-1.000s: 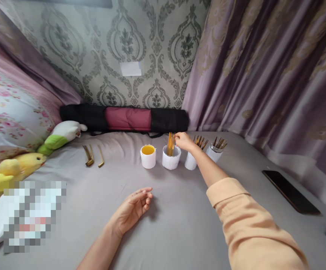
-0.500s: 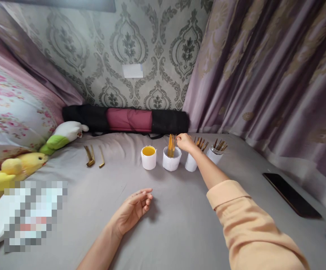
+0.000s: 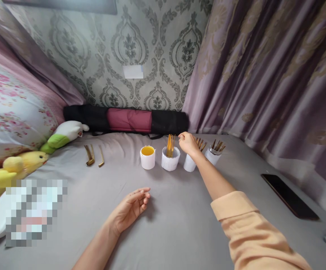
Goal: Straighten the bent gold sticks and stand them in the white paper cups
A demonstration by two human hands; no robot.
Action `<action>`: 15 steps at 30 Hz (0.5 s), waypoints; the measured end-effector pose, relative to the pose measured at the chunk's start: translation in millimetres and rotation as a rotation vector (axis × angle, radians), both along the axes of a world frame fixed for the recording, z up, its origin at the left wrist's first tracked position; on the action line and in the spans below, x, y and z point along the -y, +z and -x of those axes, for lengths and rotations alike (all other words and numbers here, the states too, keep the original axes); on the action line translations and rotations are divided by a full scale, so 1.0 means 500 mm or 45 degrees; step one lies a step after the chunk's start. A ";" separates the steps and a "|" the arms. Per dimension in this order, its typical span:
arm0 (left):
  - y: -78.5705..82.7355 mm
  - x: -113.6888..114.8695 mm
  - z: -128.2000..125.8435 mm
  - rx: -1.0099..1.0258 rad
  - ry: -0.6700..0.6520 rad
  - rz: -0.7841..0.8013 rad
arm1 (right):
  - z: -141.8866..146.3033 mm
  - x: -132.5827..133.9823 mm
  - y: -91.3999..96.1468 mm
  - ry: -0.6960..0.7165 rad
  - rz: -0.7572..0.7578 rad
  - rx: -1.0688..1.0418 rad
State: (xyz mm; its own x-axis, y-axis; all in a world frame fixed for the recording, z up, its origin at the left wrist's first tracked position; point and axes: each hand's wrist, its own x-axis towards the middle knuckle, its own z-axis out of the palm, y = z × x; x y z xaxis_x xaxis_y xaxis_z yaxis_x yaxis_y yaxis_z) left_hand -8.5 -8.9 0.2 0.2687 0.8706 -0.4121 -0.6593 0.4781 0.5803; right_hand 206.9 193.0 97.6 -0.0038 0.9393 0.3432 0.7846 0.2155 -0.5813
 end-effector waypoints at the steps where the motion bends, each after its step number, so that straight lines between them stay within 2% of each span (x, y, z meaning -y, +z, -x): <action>1: 0.000 0.001 0.000 0.001 0.001 -0.002 | -0.001 0.007 0.000 0.007 -0.009 -0.021; 7: -0.001 0.005 0.001 -0.005 0.012 -0.007 | 0.000 0.053 -0.002 0.057 -0.035 -0.127; 15: 0.003 0.005 0.002 0.027 0.033 0.005 | 0.015 0.114 -0.012 0.126 0.077 -0.291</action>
State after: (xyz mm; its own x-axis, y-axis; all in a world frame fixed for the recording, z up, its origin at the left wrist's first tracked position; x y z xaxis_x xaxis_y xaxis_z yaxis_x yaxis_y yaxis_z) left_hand -9.3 -11.5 1.9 0.2551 0.8757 -0.4100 -0.6834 0.4633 0.5642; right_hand 199.5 135.8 91.5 -0.0252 0.9571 0.2885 0.6080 0.2438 -0.7556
